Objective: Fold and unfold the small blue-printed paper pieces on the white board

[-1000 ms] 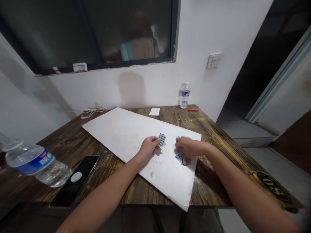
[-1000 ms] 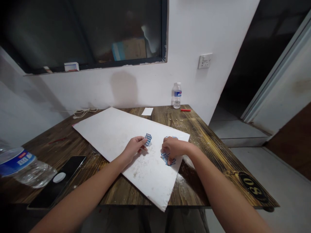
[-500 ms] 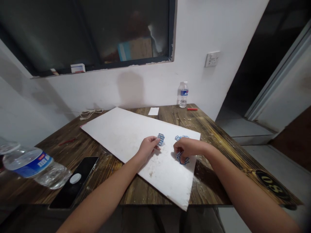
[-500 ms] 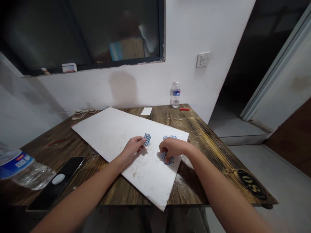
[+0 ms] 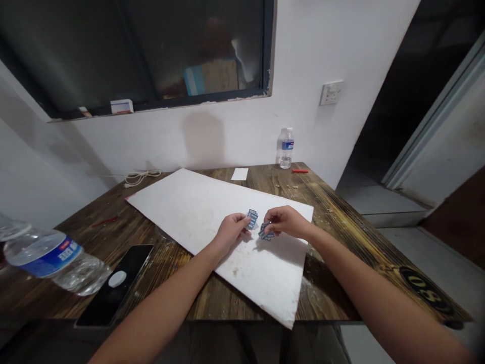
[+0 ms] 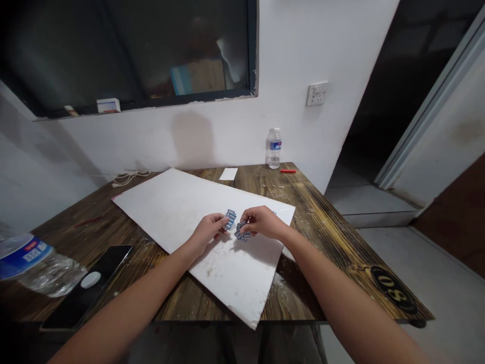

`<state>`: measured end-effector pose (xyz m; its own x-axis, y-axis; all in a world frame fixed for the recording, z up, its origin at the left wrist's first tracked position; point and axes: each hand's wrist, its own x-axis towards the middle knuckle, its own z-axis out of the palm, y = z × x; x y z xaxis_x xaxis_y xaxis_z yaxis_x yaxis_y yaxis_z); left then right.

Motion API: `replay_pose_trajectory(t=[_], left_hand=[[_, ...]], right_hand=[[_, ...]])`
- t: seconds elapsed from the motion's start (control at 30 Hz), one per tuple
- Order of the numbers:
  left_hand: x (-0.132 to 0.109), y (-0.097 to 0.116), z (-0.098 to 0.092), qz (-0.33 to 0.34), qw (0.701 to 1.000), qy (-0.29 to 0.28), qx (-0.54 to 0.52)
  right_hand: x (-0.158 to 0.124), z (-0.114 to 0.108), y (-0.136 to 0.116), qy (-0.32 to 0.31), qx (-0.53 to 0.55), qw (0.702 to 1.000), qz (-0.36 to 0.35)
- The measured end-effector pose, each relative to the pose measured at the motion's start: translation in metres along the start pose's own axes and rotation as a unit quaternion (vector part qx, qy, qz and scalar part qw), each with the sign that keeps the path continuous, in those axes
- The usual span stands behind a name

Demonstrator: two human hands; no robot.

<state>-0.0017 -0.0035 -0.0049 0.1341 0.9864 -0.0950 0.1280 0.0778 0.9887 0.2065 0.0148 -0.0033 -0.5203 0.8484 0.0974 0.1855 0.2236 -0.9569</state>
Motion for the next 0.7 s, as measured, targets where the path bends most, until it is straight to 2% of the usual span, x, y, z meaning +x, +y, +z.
replay_pose_trajectory(t=[0.17, 0.43, 0.53, 0.7], left_hand=[[-0.0037, 0.0053, 0.0015, 0.001, 1.0, -0.01, 0.007], [-0.0025, 0.0041, 0.0015, 0.002, 1.0, -0.013, 0.022], [-0.0025, 0.0035, 0.0009, 0.011, 1.0, -0.012, 0.026], [-0.003, 0.0042, 0.0012, 0.004, 0.999, -0.012, 0.034]], right_hand=[[0.0021, 0.004, -0.0041, 0.019, 0.037, 0.999, -0.007], [0.0052, 0.0051, 0.0002, 0.083, -0.007, 0.995, -0.051], [0.0053, 0.0047, 0.0009, 0.109, -0.014, 0.988, -0.105], [0.003, 0.0056, -0.004, 0.14, -0.046, 0.957, -0.251]])
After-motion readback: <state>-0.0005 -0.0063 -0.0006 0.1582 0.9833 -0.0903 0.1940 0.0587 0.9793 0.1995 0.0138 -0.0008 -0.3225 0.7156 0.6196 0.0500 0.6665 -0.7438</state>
